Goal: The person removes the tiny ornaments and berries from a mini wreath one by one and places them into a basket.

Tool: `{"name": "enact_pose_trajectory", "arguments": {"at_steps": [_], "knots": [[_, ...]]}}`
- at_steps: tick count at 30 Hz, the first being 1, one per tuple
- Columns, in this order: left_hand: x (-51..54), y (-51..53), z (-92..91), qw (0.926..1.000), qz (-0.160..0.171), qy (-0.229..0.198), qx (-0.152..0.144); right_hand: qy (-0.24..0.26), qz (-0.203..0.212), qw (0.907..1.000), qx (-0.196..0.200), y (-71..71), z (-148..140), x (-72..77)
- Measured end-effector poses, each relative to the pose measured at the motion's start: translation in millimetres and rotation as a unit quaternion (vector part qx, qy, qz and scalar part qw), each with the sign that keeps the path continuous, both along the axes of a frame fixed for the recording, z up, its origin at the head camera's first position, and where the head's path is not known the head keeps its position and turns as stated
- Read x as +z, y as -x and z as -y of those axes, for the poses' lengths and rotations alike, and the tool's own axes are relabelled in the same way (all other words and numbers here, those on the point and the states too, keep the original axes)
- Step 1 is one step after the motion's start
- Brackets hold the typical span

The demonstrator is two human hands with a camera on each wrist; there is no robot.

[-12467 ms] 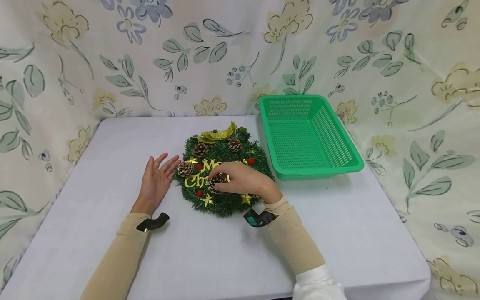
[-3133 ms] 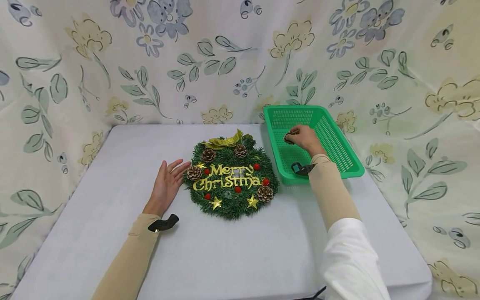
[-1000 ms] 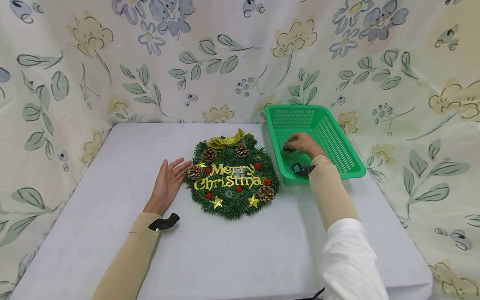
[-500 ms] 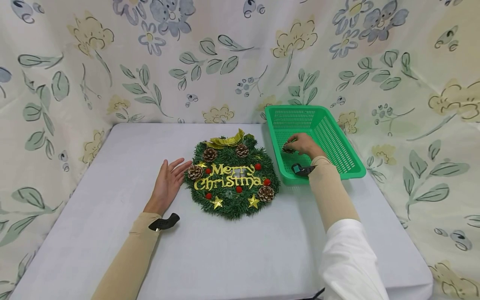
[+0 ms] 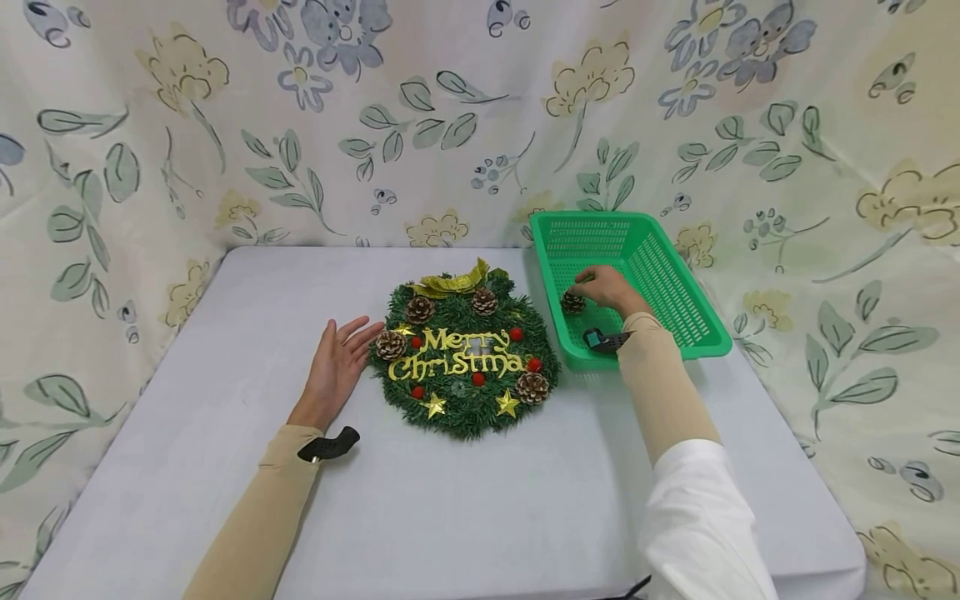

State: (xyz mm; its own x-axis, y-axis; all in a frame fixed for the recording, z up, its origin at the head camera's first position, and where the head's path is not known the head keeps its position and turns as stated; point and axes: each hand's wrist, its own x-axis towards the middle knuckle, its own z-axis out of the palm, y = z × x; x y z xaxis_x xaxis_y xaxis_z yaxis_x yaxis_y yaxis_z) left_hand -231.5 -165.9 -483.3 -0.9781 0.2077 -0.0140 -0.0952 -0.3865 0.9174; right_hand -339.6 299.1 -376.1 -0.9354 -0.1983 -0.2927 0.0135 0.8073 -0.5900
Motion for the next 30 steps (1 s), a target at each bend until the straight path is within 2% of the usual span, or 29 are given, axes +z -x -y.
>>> {"name": "enact_pose_trajectory", "arguments": {"at_steps": [9, 13, 20, 30], "knots": [[-1.3, 0.5, 0.8, 1.0000, -0.001, 0.005, -0.002, 0.004, -0.001, 0.9998, -0.017, 0.5, 1.2, 5.3], [-1.2, 0.4, 1.0, 1.0000, 0.001, 0.006, -0.002, 0.022, -0.008, 0.9995, -0.022, -2.1, 2.5, 10.8], [-0.6, 0.0, 0.7, 1.0000, 0.001, 0.007, -0.001, 0.046, -0.034, 0.9980, -0.026, -8.3, 8.0, 21.1], [-1.2, 0.5, -0.4, 1.0000, -0.003, 0.000, -0.004, 0.050, -0.082, 0.9953, -0.015, -21.8, 21.2, 40.6]]}}
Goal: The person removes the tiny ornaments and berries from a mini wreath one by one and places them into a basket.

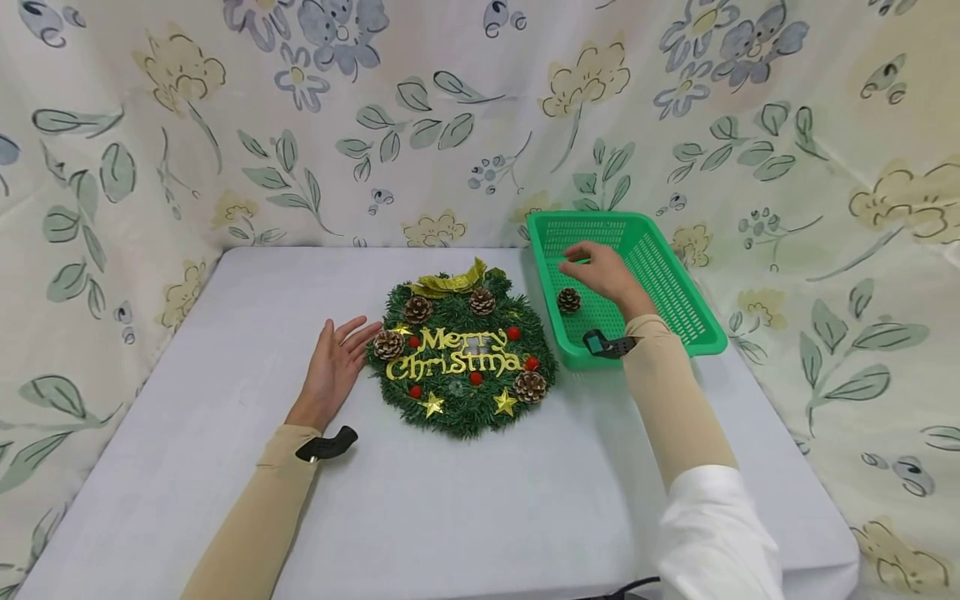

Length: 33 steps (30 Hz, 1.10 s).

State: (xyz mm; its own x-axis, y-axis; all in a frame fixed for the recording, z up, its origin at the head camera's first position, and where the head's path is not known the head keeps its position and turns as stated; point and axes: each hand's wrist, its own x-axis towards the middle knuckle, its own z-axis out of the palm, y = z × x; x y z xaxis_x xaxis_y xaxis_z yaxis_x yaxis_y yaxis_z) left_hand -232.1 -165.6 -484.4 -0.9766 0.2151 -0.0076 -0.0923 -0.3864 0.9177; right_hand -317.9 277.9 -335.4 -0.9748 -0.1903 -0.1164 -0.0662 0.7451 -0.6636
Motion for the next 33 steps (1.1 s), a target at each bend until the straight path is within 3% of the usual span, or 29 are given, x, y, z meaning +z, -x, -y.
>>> {"name": "enact_pose_trajectory", "arguments": {"at_steps": [18, 27, 33], "knots": [[-1.4, -1.1, -0.3, 1.0000, 0.002, 0.007, 0.001, 0.008, -0.044, 0.9988, 0.022, -30.0, 25.9, 21.1], [0.6, -1.0, -0.1, 1.0000, 0.001, 0.007, -0.002, 0.007, -0.061, 0.9975, 0.034, -49.2, 35.6, 25.9], [-1.2, 0.0, 0.4, 1.0000, 0.001, 0.008, -0.001, 0.032, -0.070, 0.9962, 0.040, -59.3, 41.2, 24.8]]}}
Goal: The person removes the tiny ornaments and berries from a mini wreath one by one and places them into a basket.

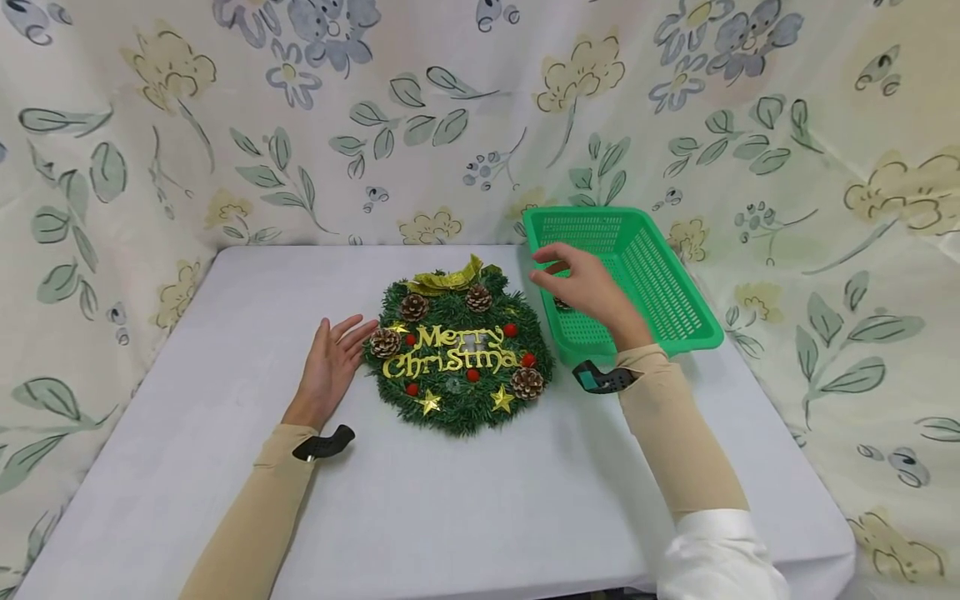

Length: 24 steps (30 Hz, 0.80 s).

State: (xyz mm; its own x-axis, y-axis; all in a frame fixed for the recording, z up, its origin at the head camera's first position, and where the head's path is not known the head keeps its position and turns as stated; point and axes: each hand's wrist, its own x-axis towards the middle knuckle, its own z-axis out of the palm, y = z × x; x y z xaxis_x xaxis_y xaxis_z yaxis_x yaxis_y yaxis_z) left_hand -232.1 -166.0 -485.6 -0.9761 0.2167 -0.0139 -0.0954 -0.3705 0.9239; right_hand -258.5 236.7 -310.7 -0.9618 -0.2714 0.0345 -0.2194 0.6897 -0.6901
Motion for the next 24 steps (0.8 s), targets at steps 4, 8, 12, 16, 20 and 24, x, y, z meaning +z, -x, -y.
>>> {"name": "enact_pose_trajectory", "arguments": {"at_steps": [4, 8, 12, 16, 20, 24], "knots": [[-1.0, -0.4, 0.0, 1.0000, 0.002, -0.003, 0.000, 0.013, -0.005, 0.9999, 0.003, -4.4, 3.1, -3.6], [-0.4, -1.1, -0.3, 1.0000, 0.004, -0.005, 0.000, 0.019, -0.006, 0.9998, 0.004, -8.0, 4.7, -7.5], [0.1, -0.6, -0.4, 1.0000, 0.000, -0.004, -0.001, 0.023, -0.010, 0.9996, 0.010, -13.1, 6.0, -10.0], [0.2, -0.3, -0.5, 1.0000, -0.003, -0.005, 0.002, 0.028, -0.021, 0.9992, 0.019, -19.2, 7.9, -10.4], [0.0, -0.4, -0.6, 1.0000, -0.007, -0.002, 0.001, 0.035, -0.016, 0.9988, 0.029, -24.6, 9.8, -11.0], [-0.8, -0.1, -0.1, 1.0000, -0.006, -0.005, 0.000, 0.038, -0.012, 0.9985, 0.037, -29.6, 11.0, -12.8]]}}
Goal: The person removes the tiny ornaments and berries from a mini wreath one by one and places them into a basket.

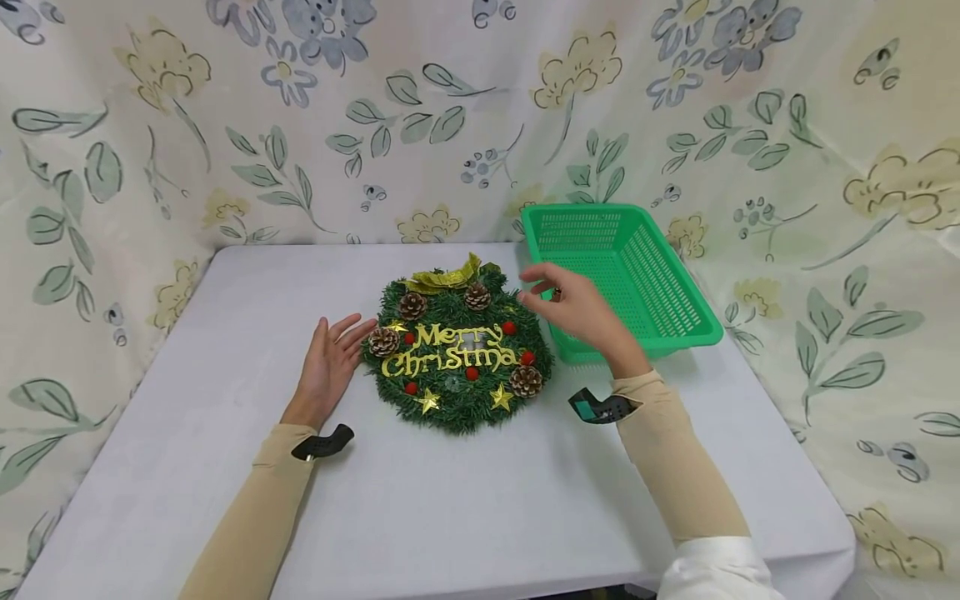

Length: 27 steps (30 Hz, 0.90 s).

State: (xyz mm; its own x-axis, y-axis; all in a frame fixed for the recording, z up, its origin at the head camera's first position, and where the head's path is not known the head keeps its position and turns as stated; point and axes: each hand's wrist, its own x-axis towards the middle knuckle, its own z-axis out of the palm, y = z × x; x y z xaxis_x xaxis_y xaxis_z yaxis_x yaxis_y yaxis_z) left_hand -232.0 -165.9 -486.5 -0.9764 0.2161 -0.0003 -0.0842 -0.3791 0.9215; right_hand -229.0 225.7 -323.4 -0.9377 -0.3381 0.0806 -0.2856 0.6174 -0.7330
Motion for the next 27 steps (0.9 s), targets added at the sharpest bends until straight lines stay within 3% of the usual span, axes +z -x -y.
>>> {"name": "enact_pose_trajectory", "arguments": {"at_steps": [17, 27], "knots": [[1.7, -1.4, 0.4, 0.9999, 0.007, -0.011, -0.003, -0.004, -0.013, 0.9998, 0.014, -22.5, 1.8, -18.5], [2.7, -0.4, 0.6, 0.9998, 0.007, -0.016, -0.001, 0.000, 0.010, 0.9998, 0.016, -36.3, 4.5, -23.7]]}}
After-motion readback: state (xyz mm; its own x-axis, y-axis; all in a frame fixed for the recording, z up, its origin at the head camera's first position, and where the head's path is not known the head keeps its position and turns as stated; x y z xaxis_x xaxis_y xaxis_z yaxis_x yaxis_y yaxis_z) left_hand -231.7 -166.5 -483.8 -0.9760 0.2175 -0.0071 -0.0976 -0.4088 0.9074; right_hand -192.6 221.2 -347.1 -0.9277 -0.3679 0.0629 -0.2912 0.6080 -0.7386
